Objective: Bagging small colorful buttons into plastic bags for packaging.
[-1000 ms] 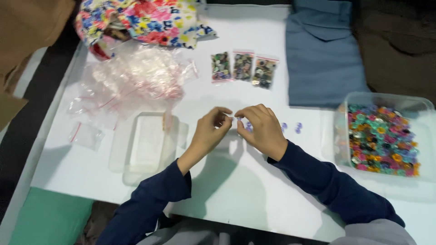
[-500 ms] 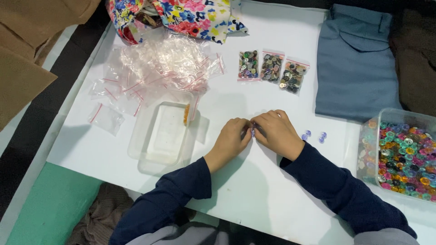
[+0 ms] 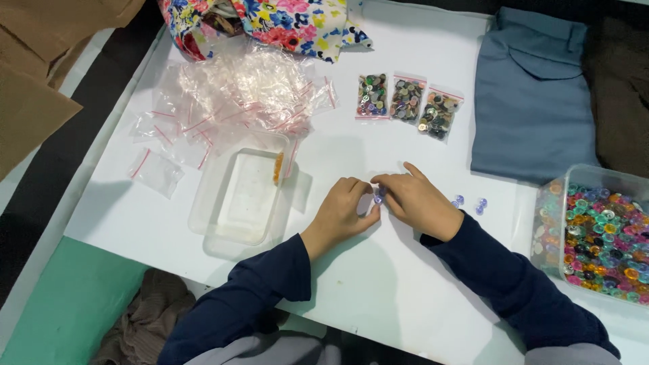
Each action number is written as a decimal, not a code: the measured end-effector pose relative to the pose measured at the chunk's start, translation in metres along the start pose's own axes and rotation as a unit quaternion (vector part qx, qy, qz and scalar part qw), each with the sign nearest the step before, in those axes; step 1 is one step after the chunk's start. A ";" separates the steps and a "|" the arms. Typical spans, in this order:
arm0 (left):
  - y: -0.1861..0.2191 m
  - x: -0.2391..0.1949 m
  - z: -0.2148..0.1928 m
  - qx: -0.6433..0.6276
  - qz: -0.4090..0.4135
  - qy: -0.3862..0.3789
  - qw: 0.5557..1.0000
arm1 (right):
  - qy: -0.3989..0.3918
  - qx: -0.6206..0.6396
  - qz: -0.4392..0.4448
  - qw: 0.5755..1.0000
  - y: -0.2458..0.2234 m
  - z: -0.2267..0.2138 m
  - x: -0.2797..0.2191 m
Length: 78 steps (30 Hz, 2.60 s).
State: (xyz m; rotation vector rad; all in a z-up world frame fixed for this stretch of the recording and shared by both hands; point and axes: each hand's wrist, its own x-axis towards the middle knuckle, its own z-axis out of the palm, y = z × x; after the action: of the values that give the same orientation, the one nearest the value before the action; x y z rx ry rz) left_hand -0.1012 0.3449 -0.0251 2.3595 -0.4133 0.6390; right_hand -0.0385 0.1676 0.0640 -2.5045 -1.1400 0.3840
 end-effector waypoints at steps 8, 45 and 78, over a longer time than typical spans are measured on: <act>-0.010 0.003 -0.001 0.029 -0.028 0.011 0.999 | 0.027 0.025 -0.059 0.998 -0.003 -0.030 0.050; 0.014 0.013 -0.006 0.103 0.075 0.169 0.977 | 0.333 0.230 -0.038 0.914 -0.008 -0.008 -0.029; 0.045 0.060 -0.024 -0.230 -0.236 -0.432 0.840 | 0.464 0.387 -0.041 0.796 0.050 0.072 -0.065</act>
State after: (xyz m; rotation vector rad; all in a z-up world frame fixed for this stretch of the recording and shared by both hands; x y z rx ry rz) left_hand -0.0794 0.3199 0.0460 2.0171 -0.2852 -0.7274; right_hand -0.0739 0.1028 -0.0158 -1.5318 -0.4963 -0.3459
